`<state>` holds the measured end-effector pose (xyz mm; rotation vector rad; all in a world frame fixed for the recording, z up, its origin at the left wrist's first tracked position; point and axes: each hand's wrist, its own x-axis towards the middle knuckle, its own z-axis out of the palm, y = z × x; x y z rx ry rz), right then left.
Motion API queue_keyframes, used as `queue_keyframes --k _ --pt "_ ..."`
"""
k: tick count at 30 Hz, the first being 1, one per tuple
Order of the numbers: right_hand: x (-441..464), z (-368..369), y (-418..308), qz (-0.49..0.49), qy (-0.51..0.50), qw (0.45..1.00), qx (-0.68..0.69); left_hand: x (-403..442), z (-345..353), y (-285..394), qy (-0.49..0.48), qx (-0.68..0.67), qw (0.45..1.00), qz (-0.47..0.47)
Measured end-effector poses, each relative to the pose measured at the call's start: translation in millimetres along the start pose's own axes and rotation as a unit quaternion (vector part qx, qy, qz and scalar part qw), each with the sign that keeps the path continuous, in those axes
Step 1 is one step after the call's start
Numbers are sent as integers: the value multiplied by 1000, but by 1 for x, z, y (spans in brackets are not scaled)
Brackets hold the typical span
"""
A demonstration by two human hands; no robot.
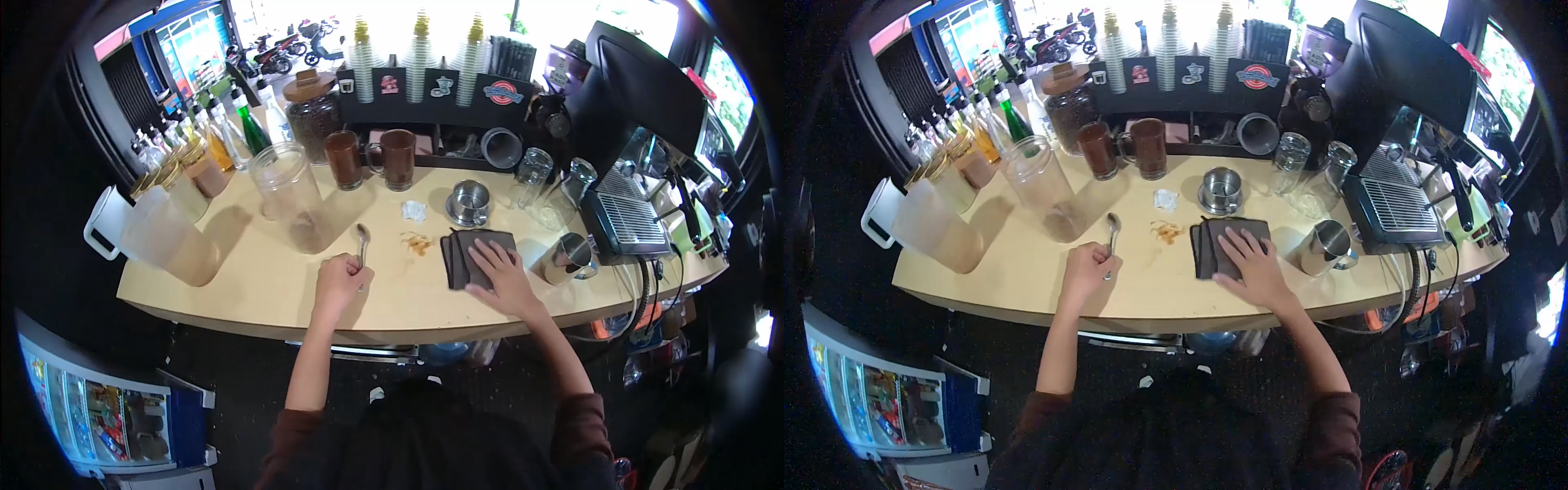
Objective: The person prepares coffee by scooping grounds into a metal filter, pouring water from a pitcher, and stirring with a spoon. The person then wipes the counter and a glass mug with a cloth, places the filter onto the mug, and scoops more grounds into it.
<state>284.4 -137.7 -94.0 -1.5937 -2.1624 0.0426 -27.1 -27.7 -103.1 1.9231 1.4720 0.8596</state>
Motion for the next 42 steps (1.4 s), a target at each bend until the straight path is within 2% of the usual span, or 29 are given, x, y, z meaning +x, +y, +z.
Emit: queue_keyframes --k 2,3,4,5,6,8,12,14,16,18,20,22,24,26,28,31,34,38,40,42 --pt "19 20 1 17 -45 994 -101 4 1 -15 -29 -39 999 6" --pt "26 32 -4 2 -61 994 -93 1 -2 -18 -24 -42 999 3" --pt "30 41 -16 -8 -72 994 -77 -2 -6 -22 -39 -105 994 -2" --pt "33 53 -31 -22 -61 994 -92 -3 -10 -24 -55 -167 984 -3" --pt "39 63 -42 -36 -48 993 -106 -5 -14 -25 -51 -168 984 -1" --pt "68 68 -50 -28 -42 993 -104 -16 -25 -30 -65 -263 961 -51" --pt "131 101 -51 20 10 994 -110 -42 -47 -39 -20 -302 952 -51" --pt "135 104 -73 29 -4 994 -104 -51 -62 -40 44 -314 945 -79" --pt "118 105 -99 -20 -38 994 -101 -55 -75 -38 55 -324 940 -90" --pt "86 85 -127 -109 -118 985 -61 -57 -89 -46 56 -349 932 -78" --pt "80 69 -121 -130 -151 979 -39 -66 -98 -47 61 -346 934 -72" --pt "99 76 -98 -84 -97 990 -52 -76 -106 -48 73 -335 937 -73" --pt "131 98 -76 1 -36 995 -90 -85 -104 -57 80 -349 932 -61" --pt "155 133 -82 68 -30 992 -101 -92 -102 -60 81 -364 927 -47" --pt "148 132 -122 62 -69 992 -84 -89 -97 -55 74 -381 920 -58" --pt "105 131 -160 -63 -64 995 -31 -77 -86 -42 37 -380 923 -35" --pt "64 105 -155 -136 -81 987 11 -62 -73 -32 -3 -388 922 -12" --pt "37 68 -79 -43 -34 998 -14 -51 -57 -15 -72 -405 912 -4" --pt "20 53 -36 89 16 994 -59 -47 -51 -12 -96 -410 907 -11" --pt "12 44 -15 206 23 973 -98 -45 -47 -10 -105 -415 904 -4"
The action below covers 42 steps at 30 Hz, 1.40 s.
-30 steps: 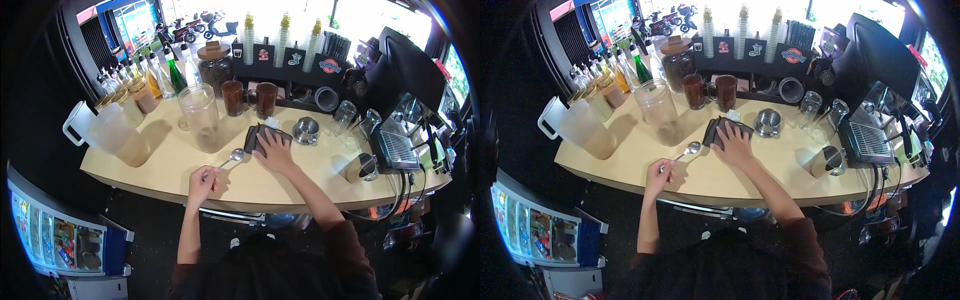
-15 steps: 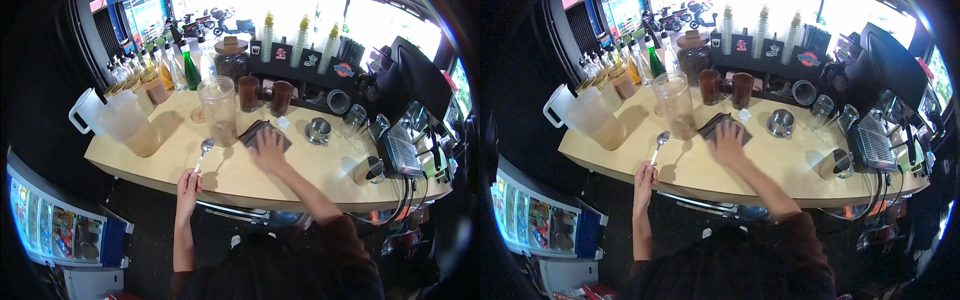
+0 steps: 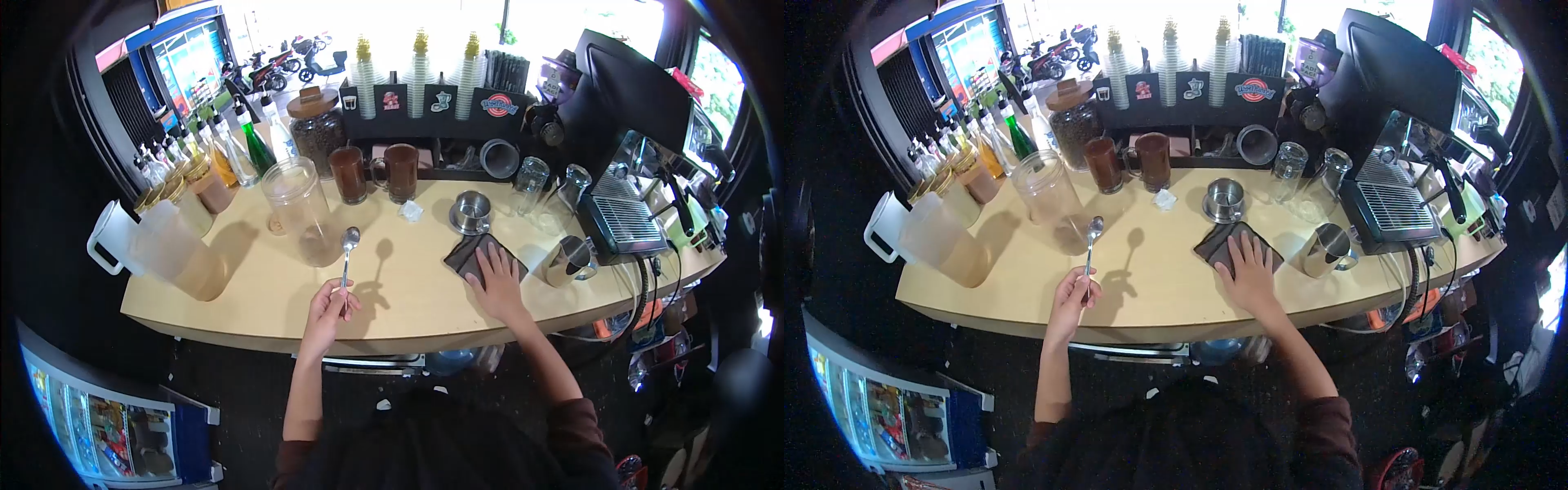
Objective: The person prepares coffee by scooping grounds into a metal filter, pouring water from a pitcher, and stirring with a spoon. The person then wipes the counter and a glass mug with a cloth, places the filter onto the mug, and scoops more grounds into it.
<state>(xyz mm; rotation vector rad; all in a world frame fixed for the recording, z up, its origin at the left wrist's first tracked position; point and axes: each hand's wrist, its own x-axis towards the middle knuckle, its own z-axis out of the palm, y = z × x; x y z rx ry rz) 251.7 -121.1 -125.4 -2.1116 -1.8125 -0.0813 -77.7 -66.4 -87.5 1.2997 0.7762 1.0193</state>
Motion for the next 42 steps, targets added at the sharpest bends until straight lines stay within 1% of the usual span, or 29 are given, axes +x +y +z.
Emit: queue_keyframes --k 2,4,6,7,9,10,11,12,13,14,16,17,18,19,20,21,22,24,25,26,28,29,31,32,34,38,40,41,42 --pt "3 31 -12 39 52 997 -35 4 10 1 -7 0 1000 -19" --pt "5 26 -61 -9 10 999 -32 14 21 -5 -18 13 1000 -10" --pt "9 42 -97 -132 36 990 31 22 39 -10 -63 -28 998 -7" --pt "12 46 -97 -133 38 990 32 25 47 -9 -87 -29 996 -8" --pt "21 45 -98 -283 16 956 76 28 61 -11 -98 -32 995 -12" --pt "25 39 -93 -282 22 956 76 32 67 -13 -113 -36 993 -18" --pt "30 32 -84 -150 -74 900 402 34 73 -14 -109 -30 993 -29" --pt "31 20 -75 -2 -158 722 674 37 81 -17 -117 -29 992 -25" --pt "18 -1 -73 29 -112 685 719 39 91 -21 -123 -10 992 -27" --pt "11 -12 -65 32 -105 688 718 41 101 -26 -128 8 991 -31" --pt "-5 -23 -45 18 -31 773 634 46 128 -31 -175 28 984 -36" --pt "-8 -20 -39 44 23 759 649 47 142 -33 -192 40 980 -37" --pt "-11 -19 -29 47 26 760 648 47 156 -31 -207 52 976 -36" --pt "-13 -22 -14 74 29 757 649 49 166 -32 -210 51 976 -36" --pt "-15 -23 -2 101 33 754 649 51 174 -31 -241 62 968 -44" --pt "-17 -25 6 126 53 729 670 53 180 -31 -271 73 958 -51" --pt "-18 -25 16 128 57 730 669 55 184 -30 -275 73 957 -51" --pt "-18 -28 40 144 25 747 649 60 190 -31 -325 113 939 -4" --pt "-18 -31 51 158 5 752 640 64 191 -37 -317 134 938 32" --pt "-17 -31 60 160 10 752 640 68 191 -43 -322 134 937 34" --pt "-13 -22 77 134 32 863 486 74 193 -49 -289 152 943 69" --pt "-10 -17 84 137 34 863 486 74 194 -50 -292 152 942 69" --pt "-4 -13 89 101 39 920 378 71 196 -40 -323 139 936 29" --pt "-1 -11 92 99 38 920 378 71 197 -38 -322 139 936 29" --pt "3 -20 88 125 12 942 312 73 201 -36 -348 155 924 29" --pt "6 -23 78 107 32 963 246 108 213 -39 -340 146 928 54" --pt "3 -18 71 43 154 966 201 133 224 -26 -304 209 921 129" --pt "2 -20 69 46 141 970 193 142 232 -17 -270 220 927 141" --pt "3 -21 68 44 143 970 192 156 240 -12 -269 220 926 144"
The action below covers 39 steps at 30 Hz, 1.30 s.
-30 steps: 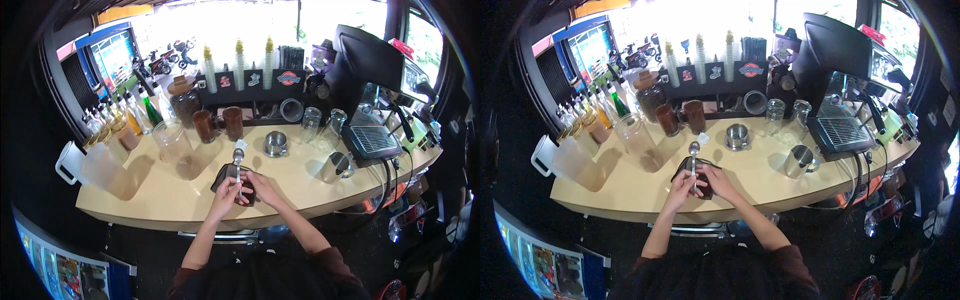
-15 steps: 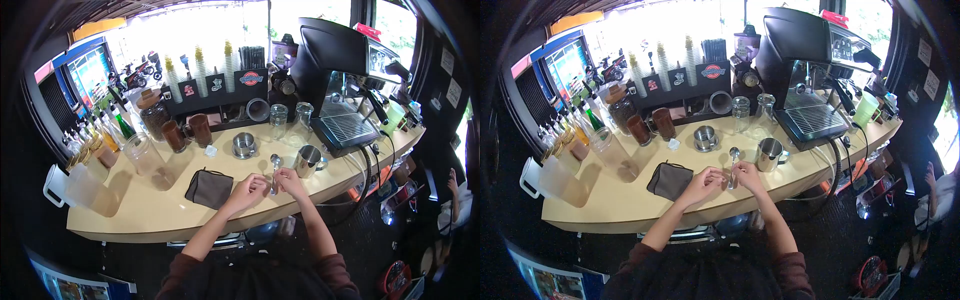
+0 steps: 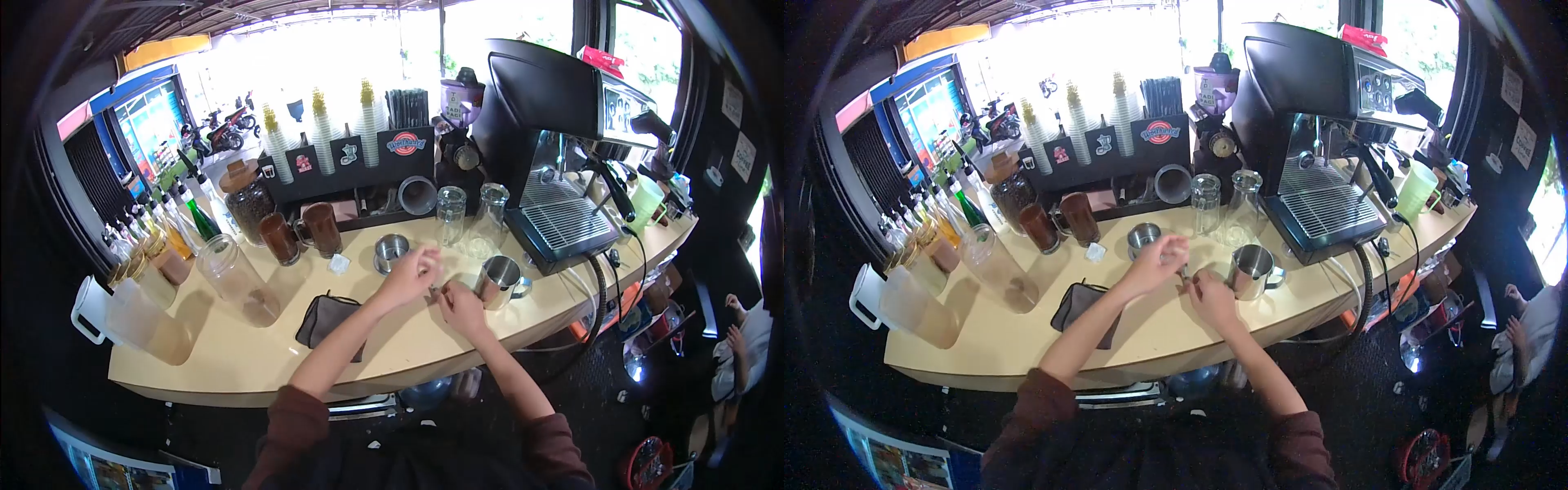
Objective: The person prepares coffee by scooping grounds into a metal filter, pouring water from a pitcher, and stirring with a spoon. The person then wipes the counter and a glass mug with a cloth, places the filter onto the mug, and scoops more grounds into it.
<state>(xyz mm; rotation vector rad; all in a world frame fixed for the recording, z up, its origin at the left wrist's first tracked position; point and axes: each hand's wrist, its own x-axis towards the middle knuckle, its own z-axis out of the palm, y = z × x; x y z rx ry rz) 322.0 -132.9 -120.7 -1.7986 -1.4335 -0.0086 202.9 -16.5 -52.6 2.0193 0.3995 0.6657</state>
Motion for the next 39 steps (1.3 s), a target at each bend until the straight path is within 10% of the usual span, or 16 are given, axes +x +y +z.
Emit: queue_keyframes --k 6,19,33,36,38,39 --pt "1 -3 0 8 -13 1000 13 108 5 -9 125 241 955 118" --pt "2 -4 0 38 -44 997 44 151 18 -12 153 294 944 -3" --pt "-8 -7 -37 -91 37 986 136 -44 -86 65 300 -23 947 112" --pt "-11 19 -84 -75 -22 955 287 -97 -92 57 344 -166 916 125" --pt "-11 31 -141 -37 -124 735 666 -131 -90 44 382 -197 894 131" --pt "-13 38 -160 -37 -129 731 669 -147 -88 32 408 -181 886 130"
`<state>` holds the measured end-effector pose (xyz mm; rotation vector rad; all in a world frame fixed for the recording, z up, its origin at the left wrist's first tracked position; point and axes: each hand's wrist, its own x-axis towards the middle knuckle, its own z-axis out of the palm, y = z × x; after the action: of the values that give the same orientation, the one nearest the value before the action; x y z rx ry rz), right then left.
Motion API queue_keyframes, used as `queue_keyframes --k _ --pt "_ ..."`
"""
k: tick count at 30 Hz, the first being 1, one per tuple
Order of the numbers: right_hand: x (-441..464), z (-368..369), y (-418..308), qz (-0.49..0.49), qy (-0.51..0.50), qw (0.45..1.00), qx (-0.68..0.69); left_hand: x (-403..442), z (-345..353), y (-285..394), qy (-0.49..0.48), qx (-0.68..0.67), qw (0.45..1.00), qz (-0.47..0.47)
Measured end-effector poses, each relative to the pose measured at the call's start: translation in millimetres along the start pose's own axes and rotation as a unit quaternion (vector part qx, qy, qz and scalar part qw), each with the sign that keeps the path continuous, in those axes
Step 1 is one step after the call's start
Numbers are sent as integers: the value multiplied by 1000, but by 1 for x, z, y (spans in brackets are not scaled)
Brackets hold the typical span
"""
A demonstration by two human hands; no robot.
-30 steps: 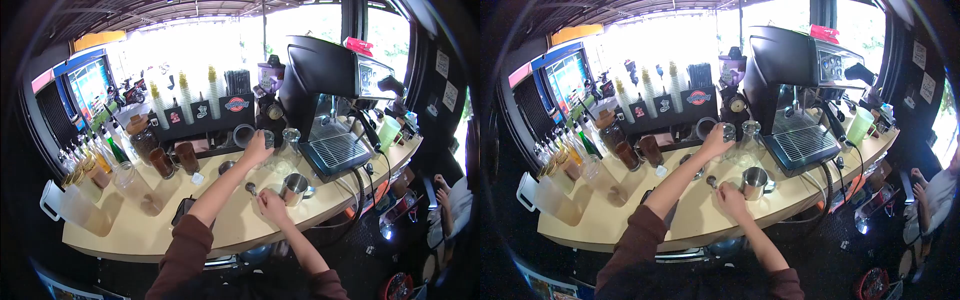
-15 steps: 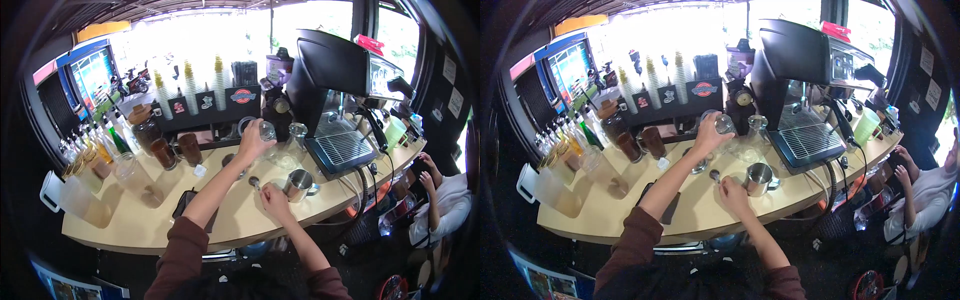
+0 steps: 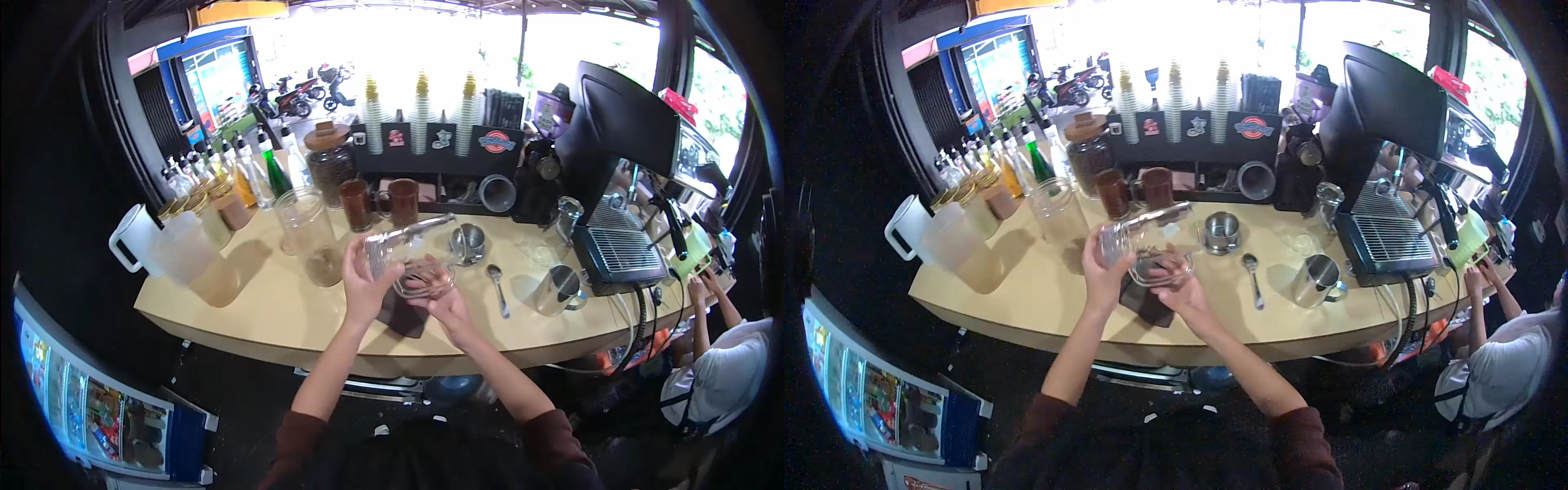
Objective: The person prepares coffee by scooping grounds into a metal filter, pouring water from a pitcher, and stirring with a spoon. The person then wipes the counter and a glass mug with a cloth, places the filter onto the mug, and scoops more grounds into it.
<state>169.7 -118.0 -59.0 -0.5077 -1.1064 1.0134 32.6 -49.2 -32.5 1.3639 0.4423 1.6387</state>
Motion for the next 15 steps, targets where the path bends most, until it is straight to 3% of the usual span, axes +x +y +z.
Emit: queue_keyframes --k 2,5,7,10,11,13,15 --pt "6 28 8 85 31 992 90 -18 -27 1 29 21 999 15" --pt "14 27 42 157 -3 986 58 -36 -63 14 21 38 999 -28" --pt "18 41 41 158 -27 987 11 -42 -81 28 -46 108 988 -99" --pt "21 56 46 135 -96 976 -142 -44 -100 33 -70 160 978 -114" --pt "21 59 47 137 -98 975 -143 -44 -103 33 -86 173 973 -126" --pt "25 61 46 91 -218 953 -187 -47 -114 24 -76 175 975 -118" --pt "29 50 49 128 -239 945 -182 -48 -118 17 -71 178 975 -109"
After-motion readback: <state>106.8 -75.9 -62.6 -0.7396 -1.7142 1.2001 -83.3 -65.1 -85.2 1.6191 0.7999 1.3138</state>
